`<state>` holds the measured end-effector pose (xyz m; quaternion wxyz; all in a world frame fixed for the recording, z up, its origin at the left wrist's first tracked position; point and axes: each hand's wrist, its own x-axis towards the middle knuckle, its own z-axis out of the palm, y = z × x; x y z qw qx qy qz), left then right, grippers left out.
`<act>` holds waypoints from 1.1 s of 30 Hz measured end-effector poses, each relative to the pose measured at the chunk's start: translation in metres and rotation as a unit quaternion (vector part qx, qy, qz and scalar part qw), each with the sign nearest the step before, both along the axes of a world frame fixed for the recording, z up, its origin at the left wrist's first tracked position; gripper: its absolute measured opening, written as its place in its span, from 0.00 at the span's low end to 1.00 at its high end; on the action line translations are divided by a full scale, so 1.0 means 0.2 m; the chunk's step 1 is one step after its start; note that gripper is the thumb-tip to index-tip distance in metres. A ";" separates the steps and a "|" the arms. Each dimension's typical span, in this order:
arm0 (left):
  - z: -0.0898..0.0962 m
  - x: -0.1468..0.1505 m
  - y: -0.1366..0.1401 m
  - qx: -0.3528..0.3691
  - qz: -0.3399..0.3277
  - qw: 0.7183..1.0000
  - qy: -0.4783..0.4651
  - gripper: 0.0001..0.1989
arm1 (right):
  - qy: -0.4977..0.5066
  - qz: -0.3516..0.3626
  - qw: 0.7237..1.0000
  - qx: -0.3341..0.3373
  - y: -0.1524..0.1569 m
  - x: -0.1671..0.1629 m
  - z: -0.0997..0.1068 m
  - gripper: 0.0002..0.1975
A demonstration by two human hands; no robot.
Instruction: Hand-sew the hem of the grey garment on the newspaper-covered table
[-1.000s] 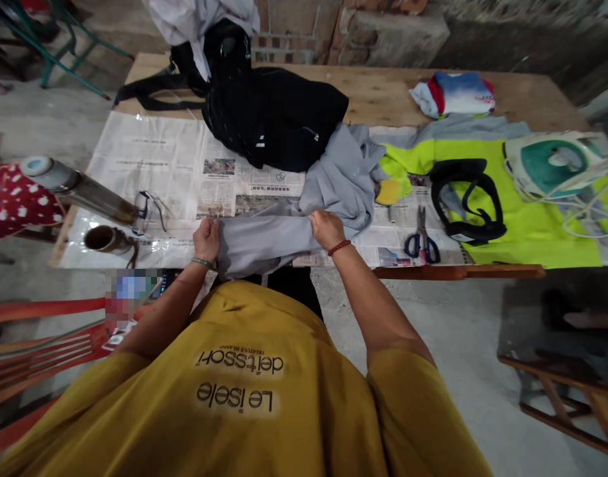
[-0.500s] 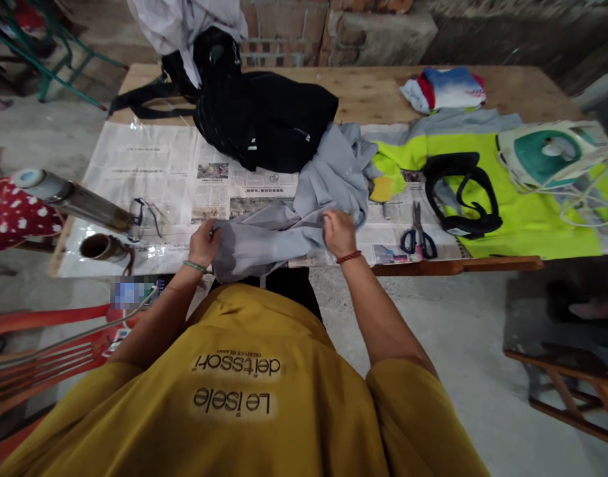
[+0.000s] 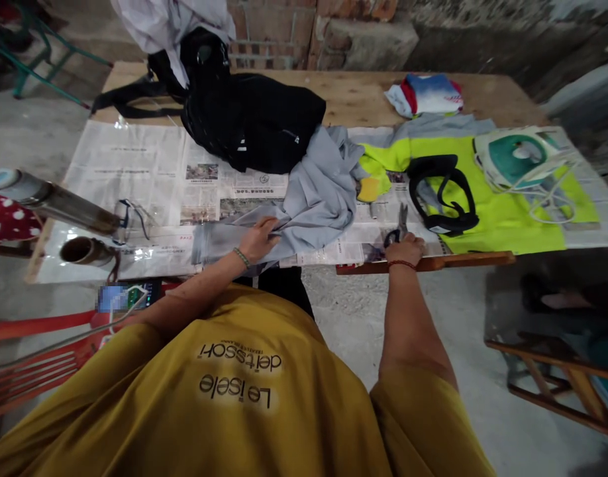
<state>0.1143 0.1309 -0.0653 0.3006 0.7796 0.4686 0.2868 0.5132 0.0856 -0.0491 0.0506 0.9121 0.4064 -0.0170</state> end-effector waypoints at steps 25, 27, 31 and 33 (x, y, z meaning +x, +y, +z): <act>-0.13 -0.14 0.13 -0.397 0.000 0.831 -0.389 0.13 | 0.680 0.122 0.705 0.159 -0.42 -0.72 0.16 0.28; -0.14 -0.14 0.12 -0.399 0.004 0.829 -0.393 0.12 | 0.706 0.149 0.685 0.101 -0.42 -0.83 0.16 0.30; -0.15 -0.14 0.11 -0.402 0.009 0.826 -0.396 0.07 | 0.657 0.183 0.730 0.046 -0.42 -0.94 0.07 0.30; -0.15 -0.14 0.11 -0.399 0.006 0.827 -0.397 0.06 | 0.562 0.220 0.793 0.083 -0.42 -0.96 0.01 0.29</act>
